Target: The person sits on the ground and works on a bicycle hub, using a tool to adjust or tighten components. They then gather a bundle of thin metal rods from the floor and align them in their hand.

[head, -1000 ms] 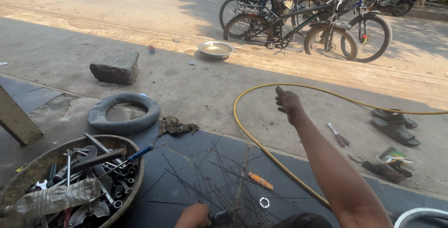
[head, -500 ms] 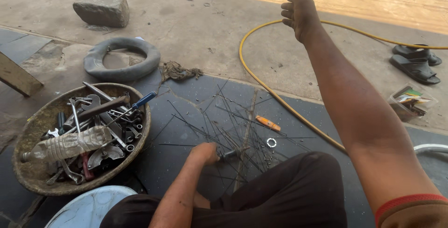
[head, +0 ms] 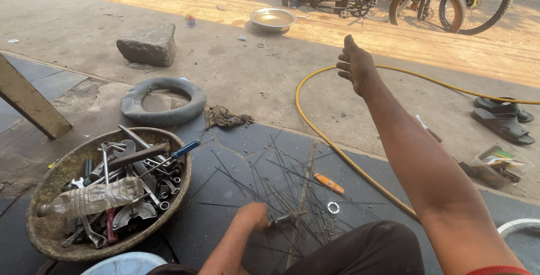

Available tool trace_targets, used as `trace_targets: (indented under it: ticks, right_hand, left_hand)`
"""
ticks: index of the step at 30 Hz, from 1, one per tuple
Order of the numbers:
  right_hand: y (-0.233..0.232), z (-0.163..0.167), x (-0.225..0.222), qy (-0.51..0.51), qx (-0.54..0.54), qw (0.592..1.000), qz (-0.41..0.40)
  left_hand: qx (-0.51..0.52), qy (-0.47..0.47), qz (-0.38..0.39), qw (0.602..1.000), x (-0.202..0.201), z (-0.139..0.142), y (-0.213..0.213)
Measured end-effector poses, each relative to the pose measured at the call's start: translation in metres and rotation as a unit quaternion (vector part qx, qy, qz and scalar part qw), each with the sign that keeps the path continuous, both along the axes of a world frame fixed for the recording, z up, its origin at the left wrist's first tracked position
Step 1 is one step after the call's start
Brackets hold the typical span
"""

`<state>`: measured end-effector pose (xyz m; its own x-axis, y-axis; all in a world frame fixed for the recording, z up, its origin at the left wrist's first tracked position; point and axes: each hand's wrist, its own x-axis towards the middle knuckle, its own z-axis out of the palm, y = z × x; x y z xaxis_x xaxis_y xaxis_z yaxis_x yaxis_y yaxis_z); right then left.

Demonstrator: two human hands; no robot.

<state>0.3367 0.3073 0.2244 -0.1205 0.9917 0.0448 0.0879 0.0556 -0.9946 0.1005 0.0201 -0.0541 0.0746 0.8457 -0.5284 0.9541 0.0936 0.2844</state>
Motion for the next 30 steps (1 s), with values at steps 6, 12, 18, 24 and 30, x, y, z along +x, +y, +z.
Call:
trace_targets:
  ticks: [6,12,18,24,30]
  right_hand:
    - [-0.02,-0.024,0.002,-0.008,-0.026,0.999,0.021]
    - [-0.054,-0.088,0.005,-0.117,-0.073,0.988,0.076]
    - [-0.102,-0.211,0.026,-0.279,-0.101,0.945,0.137]
    - [-0.15,-0.297,0.037,-0.119,-0.173,0.975,0.073]
    - [-0.163,-0.315,0.029,-0.241,-0.131,0.957,0.096]
  left_hand:
    - [-0.007,-0.004,0.014,1.0,0.001,-0.001,-0.002]
    - [-0.003,-0.008,0.009,1.0,-0.001,-0.01,0.0]
    - [-0.016,-0.008,0.002,1.0,-0.001,-0.019,-0.001]
    - [-0.034,0.003,-0.003,0.999,0.0,-0.024,-0.007]
    - [-0.05,0.003,0.005,0.999,-0.003,-0.03,-0.012]
